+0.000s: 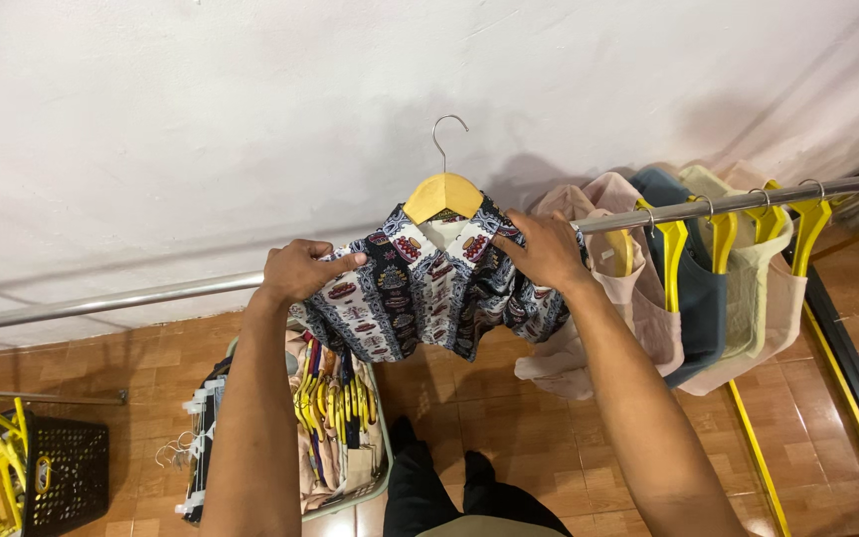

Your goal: The person buttons a patterned shirt hanging on a rack, then buttons a beige shirt also on the rack. Both shirts are handled one at a time and left hanging after buttoning.

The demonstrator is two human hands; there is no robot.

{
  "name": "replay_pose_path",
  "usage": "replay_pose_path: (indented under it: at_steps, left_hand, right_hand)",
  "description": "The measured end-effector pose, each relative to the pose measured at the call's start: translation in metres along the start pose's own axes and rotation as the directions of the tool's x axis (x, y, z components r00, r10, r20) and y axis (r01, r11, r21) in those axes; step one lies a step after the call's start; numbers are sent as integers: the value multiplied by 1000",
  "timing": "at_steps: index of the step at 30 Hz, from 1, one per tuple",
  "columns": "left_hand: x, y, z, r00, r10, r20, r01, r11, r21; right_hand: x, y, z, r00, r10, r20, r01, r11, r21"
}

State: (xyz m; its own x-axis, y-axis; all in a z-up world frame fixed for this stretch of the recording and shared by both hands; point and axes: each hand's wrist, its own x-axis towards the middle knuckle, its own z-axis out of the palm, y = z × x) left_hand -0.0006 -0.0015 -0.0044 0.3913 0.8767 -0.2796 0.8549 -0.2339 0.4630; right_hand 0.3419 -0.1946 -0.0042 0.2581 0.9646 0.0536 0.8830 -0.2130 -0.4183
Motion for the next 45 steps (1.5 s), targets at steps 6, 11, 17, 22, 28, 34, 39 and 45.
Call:
replay_pose_path:
  at_steps: [6, 11, 17, 22, 28, 34, 39, 45]
  left_hand:
    - [-7, 4, -5, 998, 49, 42, -52, 997, 61]
    - [-16, 13, -9, 998, 51, 34, -53, 997, 61]
    - [-20, 17, -9, 999, 39, 23, -40, 997, 65]
    - [-22, 14, -7, 998, 67, 6, -67, 996, 56]
    - [-20, 13, -4, 999, -1, 40, 2, 1000, -10]
    - [-34, 63, 9, 890, 284, -356, -297, 955, 20]
    - [-38, 129, 37, 849, 472, -238, -453, 881, 134]
    - [-42, 153, 47, 909, 389, -151, -353, 909, 220]
  right_hand:
    - [0, -2, -2, 999, -36, -31, 36, 999, 2]
    - [-3, -5, -6, 1000, -5, -11, 5, 1000, 16]
    - [-4, -8, -4, 993, -68, -92, 71, 997, 38]
    - [-8, -3, 3, 985, -89, -147, 96, 995, 41]
    - [-8, 5, 10, 968, -151, -199, 167, 983, 69]
    - [-6, 4, 7, 989, -113, -93, 119, 991, 60]
    - [-12, 8, 5, 977, -163, -136, 175, 981, 86]
    - [-17, 11, 16, 960, -222, -173, 227, 974, 7]
